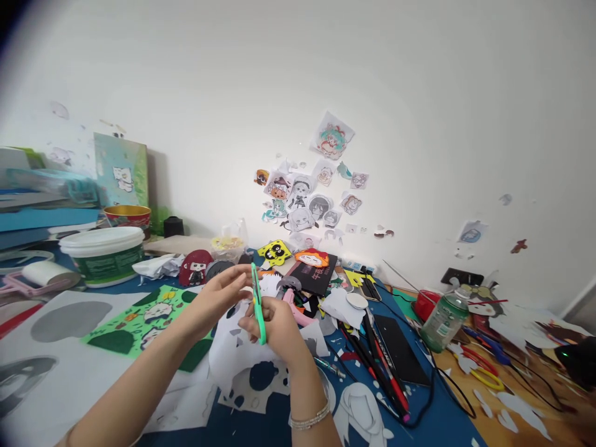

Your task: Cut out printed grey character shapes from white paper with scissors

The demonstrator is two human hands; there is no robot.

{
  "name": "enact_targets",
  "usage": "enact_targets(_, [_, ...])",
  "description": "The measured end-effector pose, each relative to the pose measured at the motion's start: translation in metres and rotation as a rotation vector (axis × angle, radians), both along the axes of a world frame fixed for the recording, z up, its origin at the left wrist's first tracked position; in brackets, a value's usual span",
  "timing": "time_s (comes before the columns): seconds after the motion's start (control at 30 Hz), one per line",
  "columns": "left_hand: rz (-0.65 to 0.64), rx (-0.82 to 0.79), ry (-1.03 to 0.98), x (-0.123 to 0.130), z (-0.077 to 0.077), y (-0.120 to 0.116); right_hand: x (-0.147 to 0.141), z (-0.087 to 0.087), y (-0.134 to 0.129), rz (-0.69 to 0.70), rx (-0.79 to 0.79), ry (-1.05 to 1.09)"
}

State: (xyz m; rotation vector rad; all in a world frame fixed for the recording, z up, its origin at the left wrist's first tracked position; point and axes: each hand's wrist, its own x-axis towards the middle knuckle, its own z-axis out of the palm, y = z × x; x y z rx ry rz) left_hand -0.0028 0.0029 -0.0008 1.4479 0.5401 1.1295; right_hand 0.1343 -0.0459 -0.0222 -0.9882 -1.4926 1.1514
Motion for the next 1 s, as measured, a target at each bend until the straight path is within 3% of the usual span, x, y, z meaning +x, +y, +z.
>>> enact_targets(0.1, [-0.216, -0.058, -0.121, 0.003, -0.006, 0.001, 0.000, -0.002, -0.001, 0.065, 0.026, 0.023])
enact_targets(0.17, [-0.277, -0.082, -0.200, 0.005, -0.011, 0.002, -0.001, -0.003, -0.001, 0.074, 0.018, 0.025])
enact_targets(0.3, [-0.282, -0.110, -0.293, 0.007, -0.015, 0.005, -0.003, -0.001, -0.002, 0.082, -0.008, 0.020])
enact_targets(0.63, [-0.347, -0.193, -0.326, 0.007, -0.019, 0.008, -0.002, -0.002, -0.004, 0.082, 0.001, 0.000])
enact_targets(1.0, [-0.330, -0.249, -0.303, 0.010, -0.020, 0.006, -0.003, -0.001, -0.003, 0.066, 0.005, -0.007])
